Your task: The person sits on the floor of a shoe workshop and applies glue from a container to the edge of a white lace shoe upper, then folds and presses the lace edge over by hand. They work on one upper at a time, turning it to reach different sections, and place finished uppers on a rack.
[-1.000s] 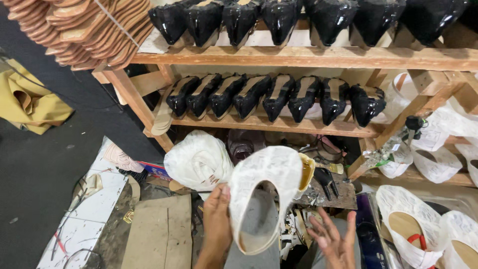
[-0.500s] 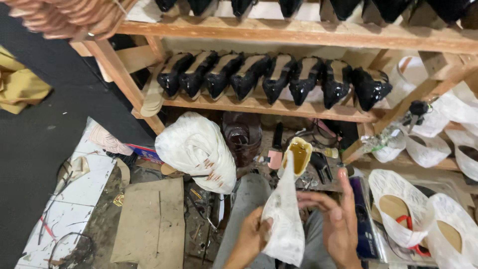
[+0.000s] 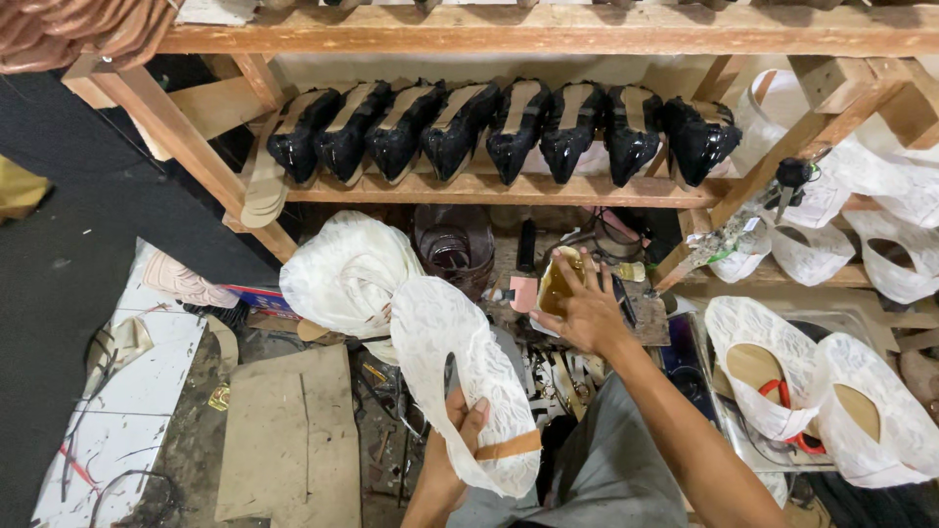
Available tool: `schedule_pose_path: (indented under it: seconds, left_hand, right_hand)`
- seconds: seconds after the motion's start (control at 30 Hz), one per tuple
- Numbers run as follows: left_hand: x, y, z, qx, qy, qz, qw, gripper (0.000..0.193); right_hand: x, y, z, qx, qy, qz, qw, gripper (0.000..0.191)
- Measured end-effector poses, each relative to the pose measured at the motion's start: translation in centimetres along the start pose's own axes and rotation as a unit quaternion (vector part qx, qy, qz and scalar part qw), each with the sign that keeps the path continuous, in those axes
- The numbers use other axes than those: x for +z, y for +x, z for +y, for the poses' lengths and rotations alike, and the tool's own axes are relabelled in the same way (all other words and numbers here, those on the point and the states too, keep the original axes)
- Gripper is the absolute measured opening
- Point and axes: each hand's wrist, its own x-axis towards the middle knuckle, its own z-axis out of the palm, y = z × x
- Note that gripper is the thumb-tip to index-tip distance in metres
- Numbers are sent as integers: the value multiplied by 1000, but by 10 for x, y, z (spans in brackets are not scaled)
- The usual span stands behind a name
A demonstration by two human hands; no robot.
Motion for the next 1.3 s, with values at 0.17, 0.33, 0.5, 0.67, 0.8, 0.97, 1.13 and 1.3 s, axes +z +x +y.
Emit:
schedule_pose_path:
  seconds: [0.17,0.33,0.5,0.67,0.8,0.97,1.13,1.3]
  left_hand:
    - [1,5,24,36,7,-19,999,45]
    - [16,5,46,-39,-21,-40,998,45]
    - [38,0,53,-35,-21,-92,995,45]
    - [52,-3,61,-2,-27,-123,992,45]
    - [50,-6,70,37,-7,-108,993,44]
    - [49,-11,68,136,187,-66,971,42]
    - [42,-7,66,50,329,7,943,27]
    - [41,-7,70,144,267,4,953,29]
  right_hand:
    - [-24,-18,-6,35,26,30,999,58]
    - [-74,-71,-32,-96,415,102,899,69]
    - [-99,-107,-64,-106,455,126,875,96]
    - [-105,-110,-64,-139,420,151,884,96]
    - [-108,-118,-62,-180,379,190,887,91]
    - [-110,-120,-59,-185,332,207,902,92]
    - [-112,-124,-60,-215,291,205,909,86]
    - [-114,-127,-61,-215,268,204,917,85]
